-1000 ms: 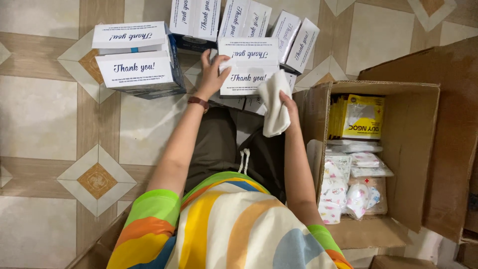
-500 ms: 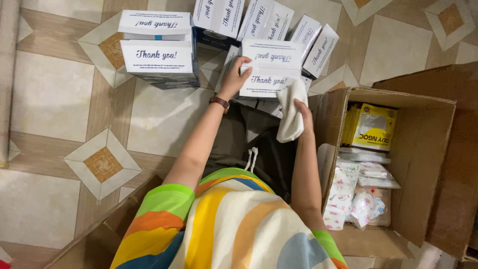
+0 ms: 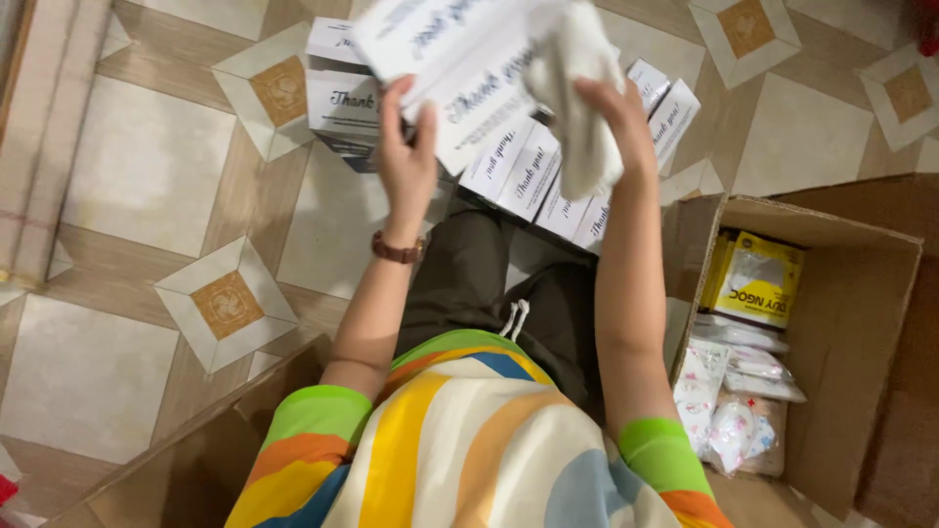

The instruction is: The person packs yellow face mask packages into small white boxes labeled 'Thank you!' and places them into a larger cardboard box. They repeatedly pick up a mask package, wipe it with a white cloth, and place it inside a small box before stacking the small boxes.

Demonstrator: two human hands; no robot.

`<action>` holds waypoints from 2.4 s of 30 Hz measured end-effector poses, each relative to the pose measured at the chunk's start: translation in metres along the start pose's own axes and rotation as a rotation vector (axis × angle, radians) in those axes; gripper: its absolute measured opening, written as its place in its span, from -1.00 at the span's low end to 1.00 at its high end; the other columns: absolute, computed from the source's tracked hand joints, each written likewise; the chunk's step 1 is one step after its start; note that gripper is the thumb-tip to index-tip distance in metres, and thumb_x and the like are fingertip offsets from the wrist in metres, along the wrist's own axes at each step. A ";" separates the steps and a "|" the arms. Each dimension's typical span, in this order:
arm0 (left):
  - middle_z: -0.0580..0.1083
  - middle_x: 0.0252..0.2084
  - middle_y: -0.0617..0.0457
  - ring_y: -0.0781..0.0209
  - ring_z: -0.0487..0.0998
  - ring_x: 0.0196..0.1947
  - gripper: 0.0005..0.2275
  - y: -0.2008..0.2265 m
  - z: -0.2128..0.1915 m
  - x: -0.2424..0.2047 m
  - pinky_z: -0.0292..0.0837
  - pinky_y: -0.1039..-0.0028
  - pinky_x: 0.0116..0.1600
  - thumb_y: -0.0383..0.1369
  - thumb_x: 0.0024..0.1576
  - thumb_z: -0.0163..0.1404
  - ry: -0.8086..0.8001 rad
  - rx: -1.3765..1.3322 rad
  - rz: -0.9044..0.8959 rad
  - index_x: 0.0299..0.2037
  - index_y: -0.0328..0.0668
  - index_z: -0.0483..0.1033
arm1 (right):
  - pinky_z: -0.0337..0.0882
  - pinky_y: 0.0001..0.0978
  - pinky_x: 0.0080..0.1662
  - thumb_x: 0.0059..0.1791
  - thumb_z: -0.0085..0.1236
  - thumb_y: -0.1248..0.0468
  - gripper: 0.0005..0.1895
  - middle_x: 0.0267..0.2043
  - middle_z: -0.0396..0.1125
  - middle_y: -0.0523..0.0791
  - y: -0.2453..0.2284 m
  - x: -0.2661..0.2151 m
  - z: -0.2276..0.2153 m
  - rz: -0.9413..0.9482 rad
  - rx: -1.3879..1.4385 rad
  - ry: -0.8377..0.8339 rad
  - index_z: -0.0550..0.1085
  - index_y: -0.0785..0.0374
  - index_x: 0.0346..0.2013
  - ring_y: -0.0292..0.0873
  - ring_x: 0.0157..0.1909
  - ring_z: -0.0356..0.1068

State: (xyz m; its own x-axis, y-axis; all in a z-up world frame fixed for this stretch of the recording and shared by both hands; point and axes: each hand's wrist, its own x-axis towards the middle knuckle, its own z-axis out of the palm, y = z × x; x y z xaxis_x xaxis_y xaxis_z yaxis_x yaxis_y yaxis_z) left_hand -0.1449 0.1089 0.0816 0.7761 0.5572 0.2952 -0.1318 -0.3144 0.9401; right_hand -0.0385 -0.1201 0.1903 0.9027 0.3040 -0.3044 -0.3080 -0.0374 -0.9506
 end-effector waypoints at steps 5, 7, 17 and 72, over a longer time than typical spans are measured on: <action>0.57 -0.05 0.05 0.40 0.56 -0.25 -0.66 -0.006 -0.061 0.007 0.51 0.56 -0.22 -0.24 0.39 0.04 0.200 0.124 -0.020 0.34 -0.05 0.38 | 0.61 -0.33 -0.38 -0.16 0.24 0.03 -0.18 -0.11 0.47 0.11 0.008 0.081 0.075 -0.052 -0.123 -0.124 0.28 0.33 0.31 -0.11 -0.35 0.54; 0.55 -0.14 0.01 0.37 0.49 -0.27 -0.65 -0.012 -0.074 0.011 0.46 0.53 -0.19 -0.25 0.40 0.07 0.256 0.174 -0.049 0.35 -0.06 0.40 | 0.59 -0.33 -0.39 -0.17 0.22 0.03 -0.19 -0.12 0.48 0.11 0.007 0.104 0.104 -0.061 -0.123 -0.189 0.29 0.31 0.31 -0.10 -0.37 0.52; 0.44 0.26 -0.29 0.03 0.64 0.06 -0.40 -0.046 -0.075 0.031 0.62 0.40 -0.01 -0.16 0.33 0.09 0.149 0.545 0.006 0.49 -0.13 0.08 | 0.54 -0.21 -0.03 -0.13 0.22 -0.02 -0.09 0.14 0.45 0.12 0.084 0.167 0.145 -0.153 -0.220 -0.201 0.16 0.07 0.48 0.01 -0.05 0.54; 0.44 0.18 -0.12 -0.16 0.40 0.20 -0.52 -0.149 0.251 0.233 0.13 -0.02 0.27 0.00 0.27 0.00 -0.100 0.825 -0.100 0.27 -0.12 0.36 | 0.48 -0.30 0.01 -0.07 0.24 0.12 -0.16 0.11 0.38 0.03 0.172 0.232 -0.040 0.129 0.337 0.116 0.16 0.31 0.44 -0.11 0.02 0.44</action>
State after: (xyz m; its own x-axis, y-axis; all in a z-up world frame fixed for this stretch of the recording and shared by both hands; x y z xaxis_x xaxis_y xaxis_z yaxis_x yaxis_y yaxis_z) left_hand 0.2102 0.0931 -0.0326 0.8164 0.5538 0.1641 0.4042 -0.7507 0.5226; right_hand 0.1296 -0.0939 -0.0456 0.8720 0.2067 -0.4438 -0.4858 0.2532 -0.8366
